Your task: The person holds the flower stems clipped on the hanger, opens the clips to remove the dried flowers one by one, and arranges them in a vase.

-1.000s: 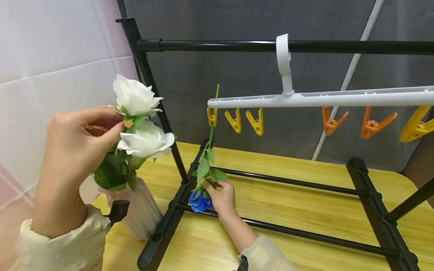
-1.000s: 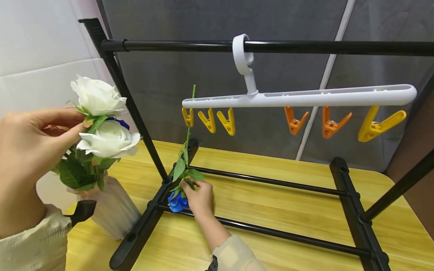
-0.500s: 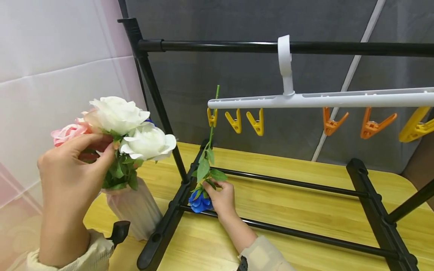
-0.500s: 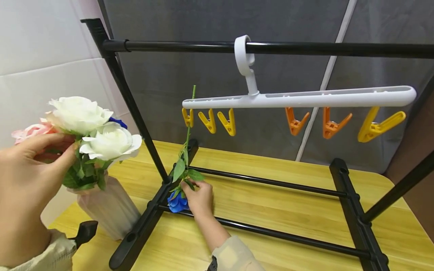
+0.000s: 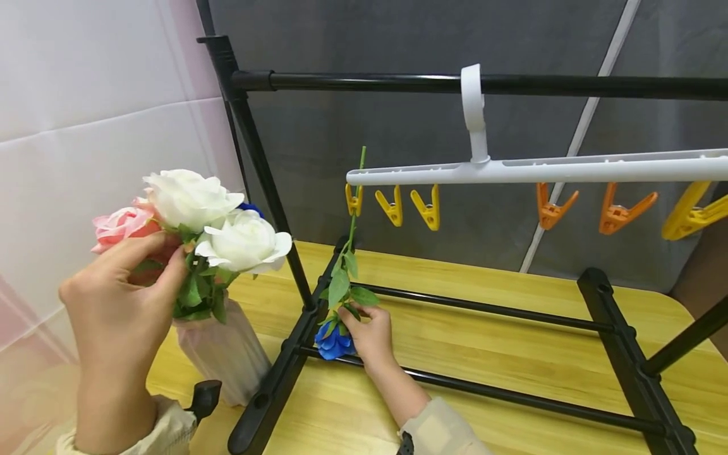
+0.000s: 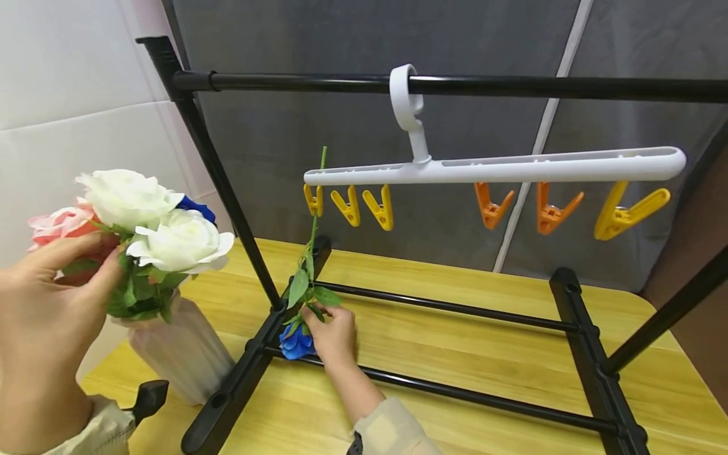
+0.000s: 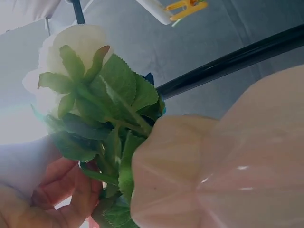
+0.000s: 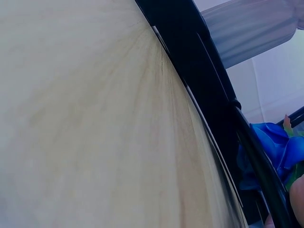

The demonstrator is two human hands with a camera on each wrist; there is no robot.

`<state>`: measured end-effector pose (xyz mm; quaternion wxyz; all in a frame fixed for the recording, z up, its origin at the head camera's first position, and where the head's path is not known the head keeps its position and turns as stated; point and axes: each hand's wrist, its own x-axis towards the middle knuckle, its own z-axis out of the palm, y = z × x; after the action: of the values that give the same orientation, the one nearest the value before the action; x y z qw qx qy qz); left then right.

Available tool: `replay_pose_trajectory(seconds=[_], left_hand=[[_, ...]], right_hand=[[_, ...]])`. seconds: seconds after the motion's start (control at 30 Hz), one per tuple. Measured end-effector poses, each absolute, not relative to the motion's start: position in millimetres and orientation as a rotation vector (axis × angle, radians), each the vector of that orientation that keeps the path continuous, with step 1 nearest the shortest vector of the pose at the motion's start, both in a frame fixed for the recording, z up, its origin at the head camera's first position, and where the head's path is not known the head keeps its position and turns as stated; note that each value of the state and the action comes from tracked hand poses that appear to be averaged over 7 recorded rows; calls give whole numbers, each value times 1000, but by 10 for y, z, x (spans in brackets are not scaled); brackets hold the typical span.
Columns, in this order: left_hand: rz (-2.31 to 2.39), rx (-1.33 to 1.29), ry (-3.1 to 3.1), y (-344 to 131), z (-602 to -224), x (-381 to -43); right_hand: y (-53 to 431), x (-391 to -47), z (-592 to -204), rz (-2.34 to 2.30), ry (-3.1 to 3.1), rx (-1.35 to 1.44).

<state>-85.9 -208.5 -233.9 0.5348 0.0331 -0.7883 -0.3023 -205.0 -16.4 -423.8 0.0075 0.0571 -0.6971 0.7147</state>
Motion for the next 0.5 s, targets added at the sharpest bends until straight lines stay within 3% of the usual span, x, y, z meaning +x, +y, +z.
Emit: replay_pose_trajectory(seconds=[0.5], left_hand=[[-985,-86,-1567,-2197,-2514,-1159]], right_hand=[[-205,-2059,-4242,2244,-2164,173]])
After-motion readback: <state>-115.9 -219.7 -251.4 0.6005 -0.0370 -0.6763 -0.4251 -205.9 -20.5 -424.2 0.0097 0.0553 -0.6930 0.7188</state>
